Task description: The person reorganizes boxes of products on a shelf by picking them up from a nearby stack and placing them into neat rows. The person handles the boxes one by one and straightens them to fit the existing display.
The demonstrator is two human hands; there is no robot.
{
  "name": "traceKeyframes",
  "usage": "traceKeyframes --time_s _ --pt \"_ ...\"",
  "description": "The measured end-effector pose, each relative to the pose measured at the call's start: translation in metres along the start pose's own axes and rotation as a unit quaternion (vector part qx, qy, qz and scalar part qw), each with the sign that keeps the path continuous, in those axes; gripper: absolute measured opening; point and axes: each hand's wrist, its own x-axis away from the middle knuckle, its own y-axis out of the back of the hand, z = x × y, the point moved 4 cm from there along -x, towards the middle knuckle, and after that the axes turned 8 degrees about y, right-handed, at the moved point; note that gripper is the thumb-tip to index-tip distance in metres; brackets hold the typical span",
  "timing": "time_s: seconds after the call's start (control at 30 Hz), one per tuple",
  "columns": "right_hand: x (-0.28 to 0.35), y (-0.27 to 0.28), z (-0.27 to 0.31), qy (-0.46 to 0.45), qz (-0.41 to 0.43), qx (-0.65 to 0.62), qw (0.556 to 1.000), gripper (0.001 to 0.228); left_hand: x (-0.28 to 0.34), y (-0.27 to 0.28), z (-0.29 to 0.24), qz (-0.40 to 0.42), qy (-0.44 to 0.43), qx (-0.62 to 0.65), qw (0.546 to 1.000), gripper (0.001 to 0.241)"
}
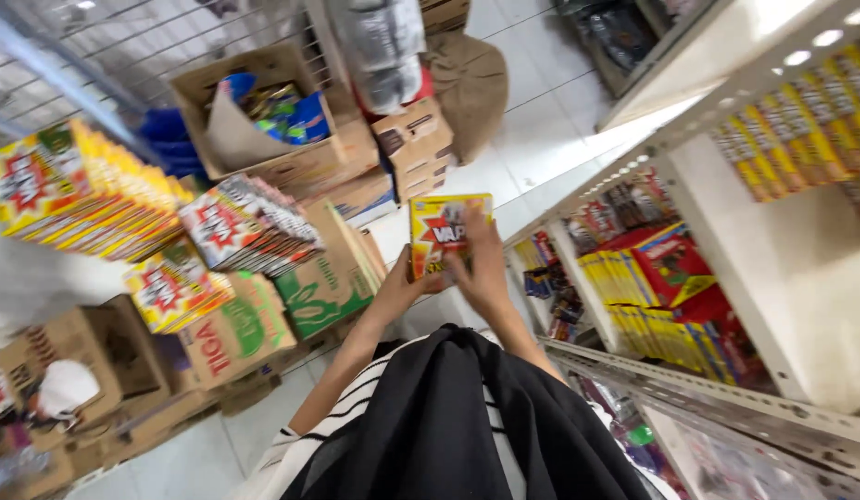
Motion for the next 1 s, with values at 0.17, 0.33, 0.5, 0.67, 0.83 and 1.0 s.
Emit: traceKeyframes --time_s 0.17,0.33,0.5,0.67,0.83,1.0 --pt "0.031 0.046 -0.034 0.079 0.090 0.103 0.987 0.055 -0.034 -0.084 -0.004 0.079 -0.061 -0.176 0.979 0.091" --pt "0.069 0.128 -0.108 0.031 -0.004 0.217 0.976 0.052 -0.049 -0.151 -0.026 0.117 0.053 -0.313 0.941 0.093" --pt "0.112 0.209 -0.143 -0.098 -0.177 0.126 0.971 0.057 -0.066 -0.213 -0.042 0.234 -0.040 -0.133 0.962 0.076" --pt "0.156 0.231 -0.139 -0.022 -0.297 -0.107 0.949 0.064 -0.078 -0.262 -0.052 0.284 -0.015 -0.111 0.952 0.080" --pt "0.183 0.230 -0.132 -0.027 -0.344 0.027 0.938 0.078 -0.085 -0.313 -0.077 0.356 -0.066 -0.153 0.920 0.082" --pt "0.181 0.258 -0.127 -0.063 -0.407 0.074 0.908 0.071 -0.096 -0.361 -0.101 0.310 -0.121 -0.241 0.912 0.070"
